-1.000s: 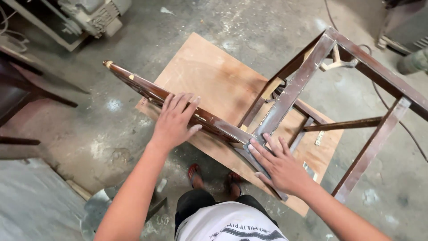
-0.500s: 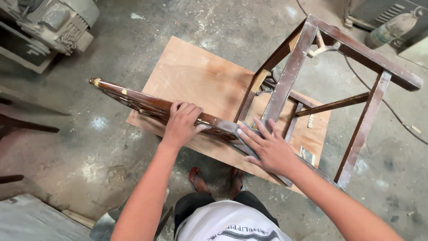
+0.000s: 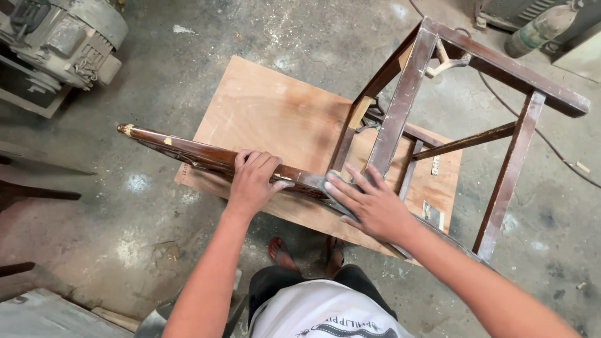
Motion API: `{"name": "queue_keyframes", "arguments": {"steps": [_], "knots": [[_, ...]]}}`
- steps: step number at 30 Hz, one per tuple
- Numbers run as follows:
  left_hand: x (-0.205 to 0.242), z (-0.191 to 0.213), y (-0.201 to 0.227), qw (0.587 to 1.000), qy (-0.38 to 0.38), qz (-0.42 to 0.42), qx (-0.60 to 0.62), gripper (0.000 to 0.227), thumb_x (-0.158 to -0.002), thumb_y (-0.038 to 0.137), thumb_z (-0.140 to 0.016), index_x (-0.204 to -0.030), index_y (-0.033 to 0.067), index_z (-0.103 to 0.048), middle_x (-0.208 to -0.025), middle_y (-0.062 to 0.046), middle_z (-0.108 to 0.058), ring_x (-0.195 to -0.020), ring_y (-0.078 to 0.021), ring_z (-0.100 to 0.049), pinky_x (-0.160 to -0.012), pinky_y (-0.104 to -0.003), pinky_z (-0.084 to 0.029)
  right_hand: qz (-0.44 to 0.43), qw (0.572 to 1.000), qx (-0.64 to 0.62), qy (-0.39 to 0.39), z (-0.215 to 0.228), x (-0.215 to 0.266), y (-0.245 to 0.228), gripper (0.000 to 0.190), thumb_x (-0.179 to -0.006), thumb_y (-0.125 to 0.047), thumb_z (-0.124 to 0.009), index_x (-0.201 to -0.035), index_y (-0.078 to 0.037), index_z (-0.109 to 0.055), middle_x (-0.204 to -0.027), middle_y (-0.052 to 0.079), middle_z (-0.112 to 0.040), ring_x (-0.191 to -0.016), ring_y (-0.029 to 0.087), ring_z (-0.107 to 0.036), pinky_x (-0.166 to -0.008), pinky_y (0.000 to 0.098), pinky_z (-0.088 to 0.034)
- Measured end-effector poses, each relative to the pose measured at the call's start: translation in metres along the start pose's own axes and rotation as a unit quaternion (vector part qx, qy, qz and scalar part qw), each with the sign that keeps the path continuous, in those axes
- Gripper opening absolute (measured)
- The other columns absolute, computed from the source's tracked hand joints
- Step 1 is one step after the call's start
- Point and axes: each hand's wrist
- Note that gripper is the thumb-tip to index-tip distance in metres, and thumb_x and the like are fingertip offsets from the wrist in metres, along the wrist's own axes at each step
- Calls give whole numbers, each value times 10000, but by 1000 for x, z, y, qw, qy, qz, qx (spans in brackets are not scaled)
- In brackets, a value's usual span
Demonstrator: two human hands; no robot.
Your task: The person sands the frame of a wooden chair using a sanding block. They work on the legs and side rails of the chair, which is placed upside down on a wooden board.
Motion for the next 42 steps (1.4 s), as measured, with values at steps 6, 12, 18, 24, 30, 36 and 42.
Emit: {"name": "queue_keyframes", "arguments": {"steps": [6,12,18,24,30,36,42], "knots": [[1,2,1,1000,8,-4,7,577,-631,340,-912,-1111,167,-642,-975,16,-638,-1008,-177,-617,-1093,-450,-350,-7,1000,13,8,-6,13,2,760,-922,-559,-443,-1611,-273,-301,-1680,-67,-301,-1581,307,-187,-1252,594,-119],[1,1,0,1000,5,-6,-2,586,-604,345,-919,-1087,176,-633,-966,25,-630,-990,-179,-618,-1085,-458,-365,-14,1000,-3,6,0,23,1,788,-893,-411,-479,-1635,-249,-273,-1679,-52,-310,-1570,298,-201,-1255,571,-107],[-3,7,5,1000,12,-2,4,585,-612,328,-920,-1089,155,-628,-961,8,-626,-988,-196,-621,-1088,-455,-358,-51,998,41,3,5,27,-1,784,-872,-410,-452,-1616,-224,-287,-1691,-36,-280,-1591,341,-177,-1242,619,-157],[-3,6,4,1000,-1,2,-4,632,-588,337,-927,-1118,169,-627,-974,27,-626,-1002,-180,-617,-1101,-451,-350,-35,999,21,12,-12,22,-2,934,-784,-404,-553,-1647,-232,-242,-1690,-34,-278,-1586,337,-159,-1245,620,-115],[-1,2,3,1000,-1,13,4,614,-588,299,-931,-1110,168,-636,-971,22,-639,-1002,-184,-626,-1105,-443,-336,-30,999,1,-20,-10,7,-7,850,-845,-353,-473,-1646,-225,-221,-1711,-36,-221,-1593,330,-102,-1250,600,-47],[-4,7,5,1000,-6,14,2,605,-596,253,-938,-1117,160,-645,-982,20,-653,-1011,-183,-632,-1106,-446,-341,-33,999,18,-9,1,47,3,1009,-721,-392,-595,-1641,-226,-214,-1714,-37,-212,-1610,335,-93,-1259,608,-73],[-5,11,10,999,-19,28,2,587,-599,242,-936,-1107,175,-650,-971,26,-659,-1008,-183,-633,-1100,-445,-333,-34,999,-30,-12,-3,4,-12,831,-862,-356,-454,-1651,-235,-224,-1716,-48,-213,-1593,313,-83,-1236,587,-59]]}}
Point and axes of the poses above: each hand's wrist, its own x-axis away from the middle knuckle, its own z-axis out of the back of the hand, y = z × x
